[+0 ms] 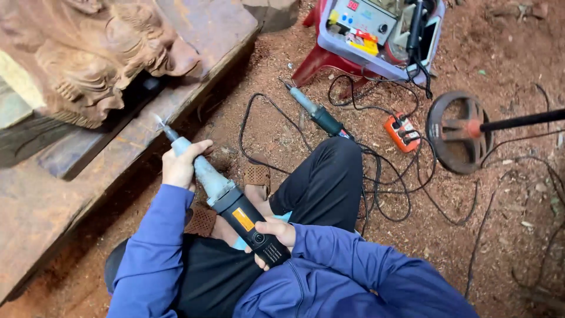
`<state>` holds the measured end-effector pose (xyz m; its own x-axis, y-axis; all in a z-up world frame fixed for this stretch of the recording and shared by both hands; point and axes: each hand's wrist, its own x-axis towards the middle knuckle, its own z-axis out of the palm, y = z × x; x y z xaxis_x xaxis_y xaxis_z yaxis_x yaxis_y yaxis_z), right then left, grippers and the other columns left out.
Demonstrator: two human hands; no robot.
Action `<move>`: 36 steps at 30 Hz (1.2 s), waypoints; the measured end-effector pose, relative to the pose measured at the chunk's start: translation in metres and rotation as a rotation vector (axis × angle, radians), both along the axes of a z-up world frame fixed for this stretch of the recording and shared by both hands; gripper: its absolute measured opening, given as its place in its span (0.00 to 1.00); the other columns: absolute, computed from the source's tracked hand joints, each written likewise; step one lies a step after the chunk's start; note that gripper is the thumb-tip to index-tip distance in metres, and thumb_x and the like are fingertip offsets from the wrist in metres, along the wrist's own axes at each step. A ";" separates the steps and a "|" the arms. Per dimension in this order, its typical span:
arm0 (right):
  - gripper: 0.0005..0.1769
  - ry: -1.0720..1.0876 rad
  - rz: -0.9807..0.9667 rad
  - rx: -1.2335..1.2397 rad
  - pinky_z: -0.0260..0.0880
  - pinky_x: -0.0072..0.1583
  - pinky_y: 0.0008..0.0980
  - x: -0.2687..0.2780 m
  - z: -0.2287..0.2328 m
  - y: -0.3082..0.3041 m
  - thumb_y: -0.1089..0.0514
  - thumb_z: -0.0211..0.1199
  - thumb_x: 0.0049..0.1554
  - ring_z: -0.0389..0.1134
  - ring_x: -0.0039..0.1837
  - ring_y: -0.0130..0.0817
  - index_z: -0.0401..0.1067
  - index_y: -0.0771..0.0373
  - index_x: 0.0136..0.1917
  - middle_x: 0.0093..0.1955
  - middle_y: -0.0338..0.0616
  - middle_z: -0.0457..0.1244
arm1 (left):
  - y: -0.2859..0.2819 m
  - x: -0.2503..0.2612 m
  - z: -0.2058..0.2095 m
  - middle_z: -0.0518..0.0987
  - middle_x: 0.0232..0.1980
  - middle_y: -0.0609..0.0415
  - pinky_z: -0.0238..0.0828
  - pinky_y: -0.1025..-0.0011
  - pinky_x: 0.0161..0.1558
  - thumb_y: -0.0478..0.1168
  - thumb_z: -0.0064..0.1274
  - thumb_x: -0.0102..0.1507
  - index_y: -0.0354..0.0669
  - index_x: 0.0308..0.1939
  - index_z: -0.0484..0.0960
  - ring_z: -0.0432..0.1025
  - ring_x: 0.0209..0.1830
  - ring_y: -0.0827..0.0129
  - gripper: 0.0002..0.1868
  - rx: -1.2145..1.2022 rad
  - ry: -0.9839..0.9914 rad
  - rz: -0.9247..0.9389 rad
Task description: Sanding and refining the details of a wooden sculpture using a handheld rotary tool.
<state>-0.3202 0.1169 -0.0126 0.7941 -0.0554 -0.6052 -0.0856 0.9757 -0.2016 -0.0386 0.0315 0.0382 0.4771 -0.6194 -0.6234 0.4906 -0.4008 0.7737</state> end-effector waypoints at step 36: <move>0.37 -0.095 -0.203 -0.183 0.73 0.32 0.47 0.095 0.144 0.047 0.64 0.62 0.53 0.69 0.34 0.57 0.53 0.68 0.73 0.62 0.65 0.61 | 0.014 0.078 -0.009 0.77 0.28 0.55 0.65 0.70 0.31 0.43 0.62 0.49 0.39 0.30 0.83 0.67 0.26 0.70 0.12 -0.302 0.152 0.063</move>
